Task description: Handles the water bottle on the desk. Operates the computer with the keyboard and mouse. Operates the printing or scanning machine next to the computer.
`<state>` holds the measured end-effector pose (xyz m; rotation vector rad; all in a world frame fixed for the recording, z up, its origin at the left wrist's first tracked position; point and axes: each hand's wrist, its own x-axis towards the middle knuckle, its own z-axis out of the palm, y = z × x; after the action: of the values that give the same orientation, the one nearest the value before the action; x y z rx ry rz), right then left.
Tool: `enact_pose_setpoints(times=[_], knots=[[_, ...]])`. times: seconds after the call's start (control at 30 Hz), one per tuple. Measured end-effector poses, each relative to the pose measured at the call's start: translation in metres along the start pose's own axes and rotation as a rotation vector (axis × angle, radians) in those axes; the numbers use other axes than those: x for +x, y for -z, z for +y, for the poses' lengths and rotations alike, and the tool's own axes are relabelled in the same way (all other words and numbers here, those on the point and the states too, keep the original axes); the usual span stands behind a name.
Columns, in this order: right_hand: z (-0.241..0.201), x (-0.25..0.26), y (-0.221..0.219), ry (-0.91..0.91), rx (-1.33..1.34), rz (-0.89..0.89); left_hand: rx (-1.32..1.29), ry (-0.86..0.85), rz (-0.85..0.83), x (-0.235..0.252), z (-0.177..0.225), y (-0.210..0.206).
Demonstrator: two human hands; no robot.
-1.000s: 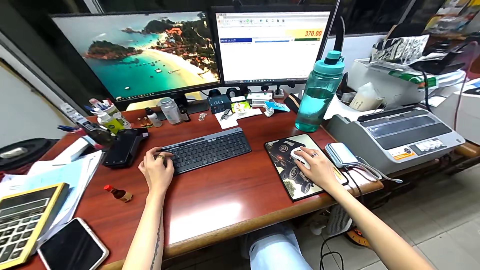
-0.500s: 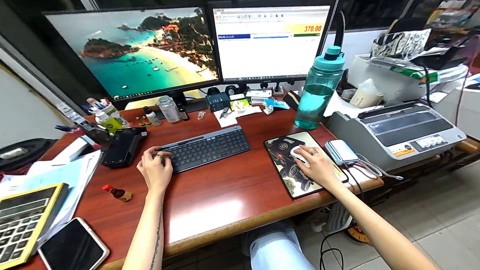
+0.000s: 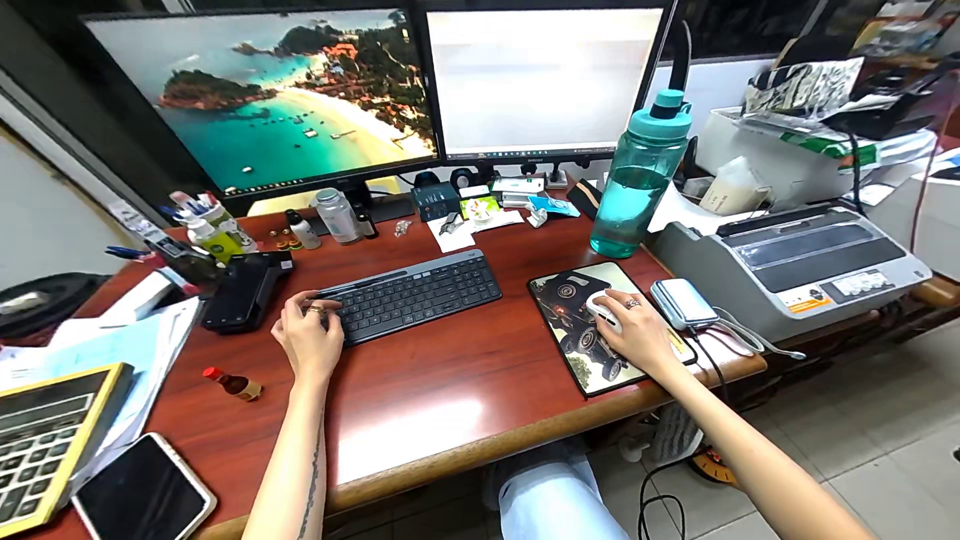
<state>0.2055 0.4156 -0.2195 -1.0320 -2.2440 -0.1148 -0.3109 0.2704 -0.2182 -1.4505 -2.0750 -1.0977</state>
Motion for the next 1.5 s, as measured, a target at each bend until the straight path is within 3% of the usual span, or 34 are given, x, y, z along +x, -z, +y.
enact_pose_setpoints(times=[0.77,1.07,1.5], knots=[[-0.0008,0.0004,0.0014,0.03,-0.014,0.016,-0.048,-0.009,0.031,0.0007,0.0001,-0.0003],[-0.0023,-0.0006,0.002,0.022,-0.001,0.002,-0.066,0.062,0.043,0.0003,0.0033,0.002],[-0.0006,0.0026,-0.0017,0.207,0.152,-0.106,0.035,0.006,0.082,0.0007,0.0052,0.0007]])
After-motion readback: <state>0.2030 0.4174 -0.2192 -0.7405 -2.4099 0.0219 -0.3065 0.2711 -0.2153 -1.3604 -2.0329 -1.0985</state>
